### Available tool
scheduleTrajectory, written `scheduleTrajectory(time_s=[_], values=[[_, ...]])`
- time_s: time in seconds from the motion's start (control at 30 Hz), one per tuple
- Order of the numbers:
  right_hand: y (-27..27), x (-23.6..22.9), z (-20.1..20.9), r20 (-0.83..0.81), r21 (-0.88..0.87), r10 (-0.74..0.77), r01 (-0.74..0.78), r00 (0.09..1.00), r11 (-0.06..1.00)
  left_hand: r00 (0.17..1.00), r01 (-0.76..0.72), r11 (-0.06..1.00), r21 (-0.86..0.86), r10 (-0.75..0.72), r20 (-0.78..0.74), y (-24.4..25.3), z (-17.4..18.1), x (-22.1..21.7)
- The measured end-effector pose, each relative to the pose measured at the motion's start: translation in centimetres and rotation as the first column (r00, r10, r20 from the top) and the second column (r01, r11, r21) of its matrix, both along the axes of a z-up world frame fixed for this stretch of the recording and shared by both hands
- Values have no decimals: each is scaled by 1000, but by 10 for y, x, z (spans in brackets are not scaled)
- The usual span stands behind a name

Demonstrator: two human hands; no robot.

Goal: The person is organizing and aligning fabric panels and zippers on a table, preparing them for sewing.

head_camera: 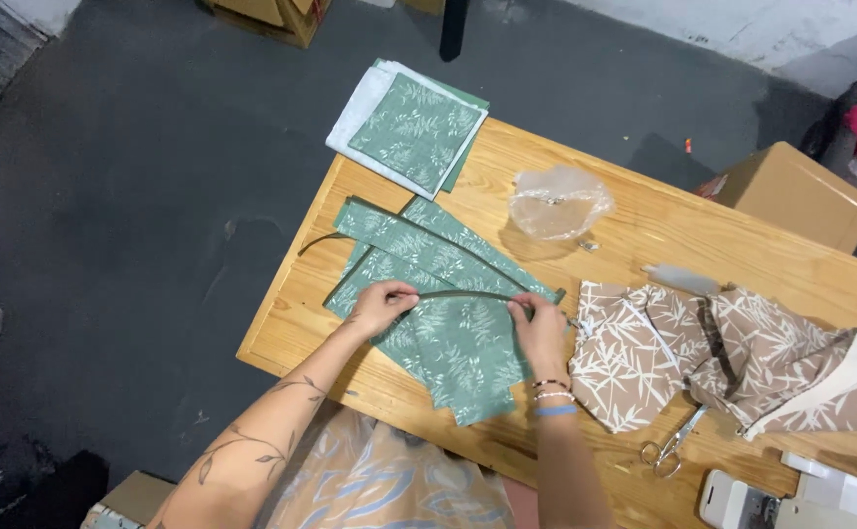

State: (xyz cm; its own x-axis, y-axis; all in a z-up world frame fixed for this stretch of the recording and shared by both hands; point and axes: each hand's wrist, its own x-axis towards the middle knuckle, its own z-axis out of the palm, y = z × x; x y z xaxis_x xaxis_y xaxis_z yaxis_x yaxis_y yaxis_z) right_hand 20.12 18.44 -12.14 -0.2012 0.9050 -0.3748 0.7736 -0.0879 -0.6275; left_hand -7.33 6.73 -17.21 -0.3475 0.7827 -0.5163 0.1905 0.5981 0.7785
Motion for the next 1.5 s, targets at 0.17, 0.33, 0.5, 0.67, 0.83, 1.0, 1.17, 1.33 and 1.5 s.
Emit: scheduleTrajectory(time_s=[0.17, 0.33, 0.5, 0.67, 0.83, 1.0, 1.17, 1.33, 1.5], values=[[14, 7, 2, 134, -45, 28, -23, 991, 999, 984, 50, 998, -34, -55, -171, 5, -11, 7], [11, 1, 18, 123, -55, -19, 26, 992, 998, 966, -20, 994, -112, -9, -258, 9, -12, 11], [10, 2, 11, 187, 46, 43, -53, 981, 998, 966, 41, 986, -162, -80, -247, 15, -17, 13], [19, 7, 4, 259, 70, 108, -130, 960, 989, 962, 83, 982, -168, -123, -243, 16, -14, 15], [40, 19, -30, 284, 115, 259, -301, 923, 947, 955, 109, 982, -156, -147, -258, 12, 2, 14], [44, 26, 2, 20, -45, 361, -360, 933, 932, 987, 61, 990, -126, -78, -138, 8, 0, 2], [28, 11, 44, -154, -152, 349, -371, 924, 916, 922, 298, 910, -289, -353, -158, 1, 29, -18], [19, -21, 88, -76, -72, 523, -528, 849, 846, 699, 539, 771, -340, -634, -330, 28, 103, 20], [20, -35, 107, -57, 34, 563, -562, 825, 827, 850, 526, 846, 87, -521, -76, 47, 80, 45]])
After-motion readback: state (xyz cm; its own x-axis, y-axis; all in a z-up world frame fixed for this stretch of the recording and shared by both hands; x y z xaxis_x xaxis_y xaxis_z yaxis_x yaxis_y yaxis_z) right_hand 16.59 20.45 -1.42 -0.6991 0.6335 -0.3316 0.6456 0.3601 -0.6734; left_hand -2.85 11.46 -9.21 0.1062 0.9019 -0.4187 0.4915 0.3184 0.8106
